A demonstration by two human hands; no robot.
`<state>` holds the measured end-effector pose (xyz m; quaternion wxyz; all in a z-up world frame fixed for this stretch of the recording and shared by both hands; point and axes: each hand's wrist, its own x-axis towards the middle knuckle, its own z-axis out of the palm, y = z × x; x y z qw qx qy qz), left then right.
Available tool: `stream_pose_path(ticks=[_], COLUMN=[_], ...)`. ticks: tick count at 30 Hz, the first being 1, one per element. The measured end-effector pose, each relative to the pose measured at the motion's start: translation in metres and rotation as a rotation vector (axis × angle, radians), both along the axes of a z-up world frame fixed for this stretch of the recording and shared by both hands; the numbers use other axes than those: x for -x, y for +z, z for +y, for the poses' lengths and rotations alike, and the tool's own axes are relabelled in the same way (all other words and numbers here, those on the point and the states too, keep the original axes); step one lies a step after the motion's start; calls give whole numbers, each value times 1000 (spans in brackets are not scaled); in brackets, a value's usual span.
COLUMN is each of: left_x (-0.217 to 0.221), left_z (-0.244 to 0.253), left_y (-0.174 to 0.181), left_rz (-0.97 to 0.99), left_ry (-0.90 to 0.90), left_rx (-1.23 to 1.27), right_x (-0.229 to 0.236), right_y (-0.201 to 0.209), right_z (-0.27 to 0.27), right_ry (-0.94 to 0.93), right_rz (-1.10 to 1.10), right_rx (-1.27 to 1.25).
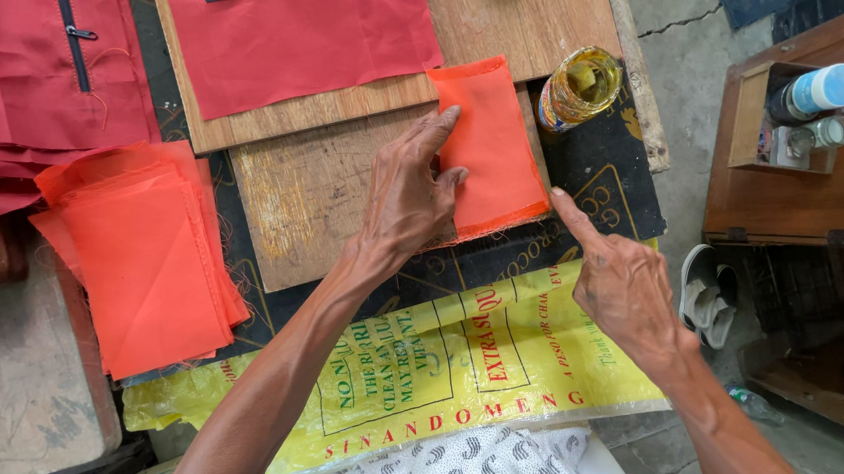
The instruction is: The person assembles small fabric pouches by hand on a wooden workbench. They place a zipper onto a red fabric piece, then apply a yellow adhesive from a bottle to the edges of an orange fabric piece. The orange piece is pressed onto the red piece to bond them together, and the process is repeated for multiple pouches.
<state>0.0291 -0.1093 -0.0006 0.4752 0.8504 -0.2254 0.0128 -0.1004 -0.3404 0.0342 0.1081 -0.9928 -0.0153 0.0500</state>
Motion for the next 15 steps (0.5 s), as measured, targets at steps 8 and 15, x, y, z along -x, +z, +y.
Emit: stream_pose_path(ticks=[8,15], left_x=[-5,-90], left_z=[0,-15], left_y=[3,13], left_rz=[122,357], left_ry=[27,58], left_rx=[82,120], right_x=[11,-37], right_y=[28,81], right_z=[-20,-40], right_ry=[67,-80], right_rz=[-255,-439], right_rx=[-159,-381])
